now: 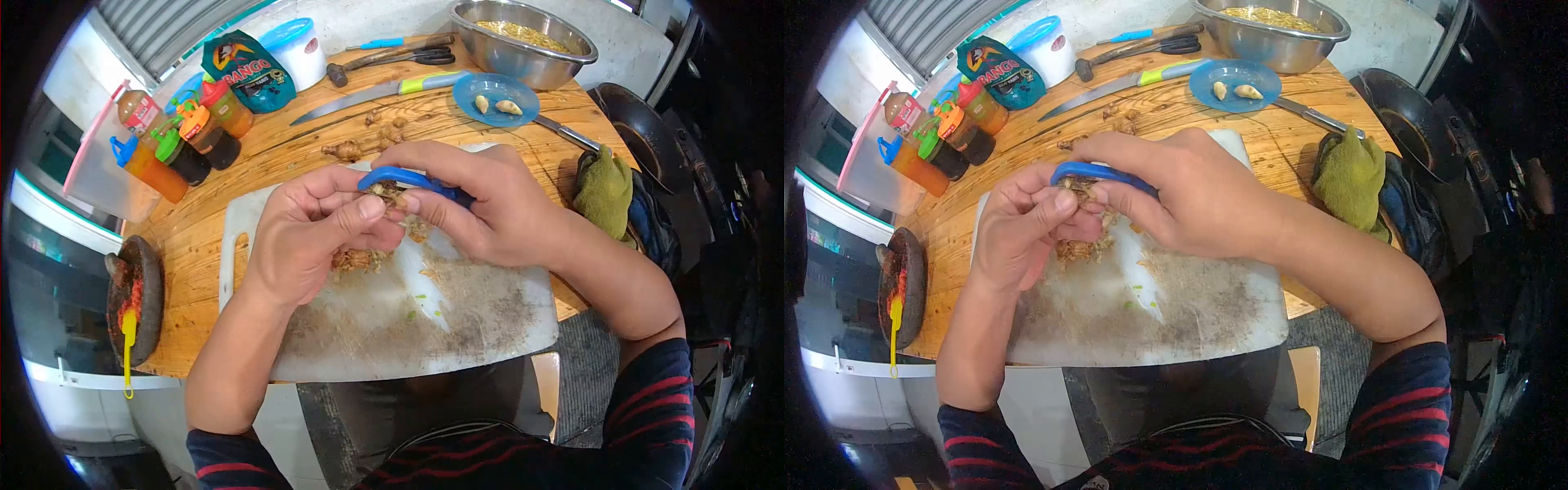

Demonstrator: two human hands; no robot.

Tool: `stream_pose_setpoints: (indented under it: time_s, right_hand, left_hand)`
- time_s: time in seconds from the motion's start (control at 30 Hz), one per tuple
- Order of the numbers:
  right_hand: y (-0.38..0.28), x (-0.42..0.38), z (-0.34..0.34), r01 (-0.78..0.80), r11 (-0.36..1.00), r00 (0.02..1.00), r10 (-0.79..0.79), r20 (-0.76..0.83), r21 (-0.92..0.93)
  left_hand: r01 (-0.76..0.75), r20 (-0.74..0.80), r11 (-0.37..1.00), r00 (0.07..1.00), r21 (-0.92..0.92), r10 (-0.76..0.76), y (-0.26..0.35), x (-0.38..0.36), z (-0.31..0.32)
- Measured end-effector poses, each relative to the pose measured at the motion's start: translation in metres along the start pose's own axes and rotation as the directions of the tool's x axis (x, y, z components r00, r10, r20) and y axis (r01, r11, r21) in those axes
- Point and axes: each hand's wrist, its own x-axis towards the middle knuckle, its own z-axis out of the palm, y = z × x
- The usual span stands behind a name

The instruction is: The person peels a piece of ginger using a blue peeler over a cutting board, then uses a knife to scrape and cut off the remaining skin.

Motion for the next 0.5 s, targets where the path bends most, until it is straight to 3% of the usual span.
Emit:
stream_pose_setpoints:
  time_s: [0.13, 0.2, 0.33, 0.5]
  right_hand:
    - [0.007, 0.001, -0.001, 0.016, 0.999, 0.999, -0.018, -0.041, -0.05]
    - [0.013, 0.005, -0.007, -0.038, 0.996, 0.99, 0.026, -0.14, -0.083]
    - [0.008, 0.001, -0.008, -0.133, 0.99, 0.987, 0.137, -0.085, 0.056]
    - [0.006, 0.0, -0.01, -0.162, 0.985, 0.983, 0.167, -0.071, 0.06]
  left_hand:
    - [0.027, 0.028, 0.998, 0.999, -0.049, -0.026, 0.001, 0.0, -0.003]
    - [0.021, 0.035, 0.996, 0.999, -0.084, -0.019, 0.002, 0.0, -0.003]
    - [-0.002, -0.019, 0.987, 1.0, -0.161, -0.001, 0.004, 0.002, -0.002]
    - [-0.016, -0.029, 0.99, 1.0, -0.142, 0.012, 0.0, 0.006, -0.005]
